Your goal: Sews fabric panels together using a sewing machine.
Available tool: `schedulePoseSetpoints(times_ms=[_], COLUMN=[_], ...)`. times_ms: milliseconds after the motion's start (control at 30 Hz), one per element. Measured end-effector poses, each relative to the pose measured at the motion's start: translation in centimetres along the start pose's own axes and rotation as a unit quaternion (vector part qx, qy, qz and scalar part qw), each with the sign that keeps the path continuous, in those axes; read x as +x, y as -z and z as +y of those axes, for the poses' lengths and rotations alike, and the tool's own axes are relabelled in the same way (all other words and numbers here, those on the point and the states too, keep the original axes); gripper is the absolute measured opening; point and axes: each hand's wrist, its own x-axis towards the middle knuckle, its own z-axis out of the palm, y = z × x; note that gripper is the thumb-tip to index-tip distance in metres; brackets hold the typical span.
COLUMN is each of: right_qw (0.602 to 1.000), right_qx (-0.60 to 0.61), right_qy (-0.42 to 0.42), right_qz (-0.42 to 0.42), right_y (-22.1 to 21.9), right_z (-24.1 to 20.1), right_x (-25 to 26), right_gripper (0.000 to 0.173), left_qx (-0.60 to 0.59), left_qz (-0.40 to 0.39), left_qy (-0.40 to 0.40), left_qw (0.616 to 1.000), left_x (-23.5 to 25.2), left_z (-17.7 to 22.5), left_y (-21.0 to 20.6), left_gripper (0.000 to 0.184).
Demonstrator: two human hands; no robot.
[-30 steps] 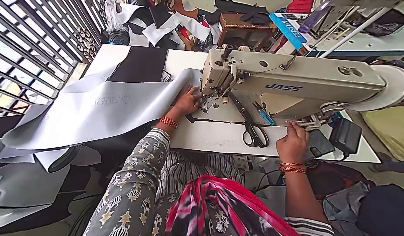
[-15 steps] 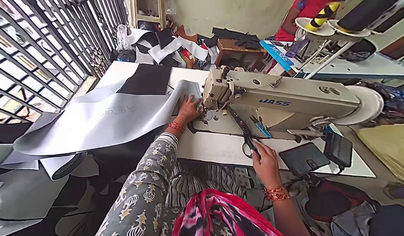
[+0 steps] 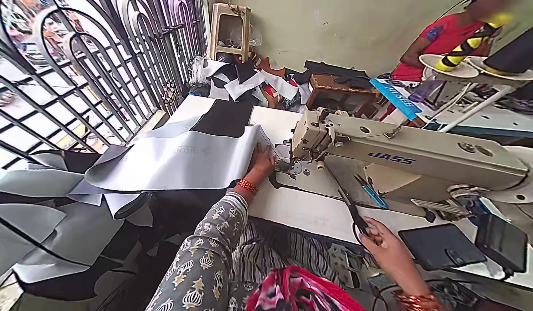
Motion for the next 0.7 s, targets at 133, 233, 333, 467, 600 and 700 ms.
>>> schedulePoseSetpoints(times_ms=[133, 233, 333, 467, 600, 700], right_qw=[0.988, 0.969, 0.943, 0.877, 0.796, 0.77], right_qx=[0.091, 0.143, 0.249, 0.359, 0.431, 0.463], right_qy=[-0.106, -0.16, -0.148, -0.142, -0.129, -0.13], right_qz=[-0.058, -0.123, -0.165, -0.287, -0.404, -0.42], right_y=[1.8, 2.5, 1.7, -0.6, -3.7, -5.7], right_z=[-0.4, -0.8, -0.4, -0.7, -2.8, -5.0], right_x=[-2.6, -4.6, -5.8, -6.0, -4.5, -3.2], right_gripper=[0.04, 0.025, 0.035, 0.057, 0.085, 0.082], left_qx=[0.002, 0.019, 0.029, 0.045, 0.05, 0.068], left_qz=[-0.001, 0.013, 0.045, 0.044, 0.06, 0.056], left_qy=[0.02, 0.0, -0.015, 0.002, 0.004, 0.004], left_qw=[1.0, 1.0, 0.998, 0.998, 0.997, 0.996], left_x=[-2.5, -4.3, -5.4, -6.1, -5.9, -5.9], left_z=[-0.5, -1.1, -1.4, -0.9, -1.1, -1.1], left_y=[1.0, 0.7, 0.5, 0.8, 0.3, 0.0], left_gripper=[0.061, 0.063, 0.056, 0.051, 0.052, 0.055])
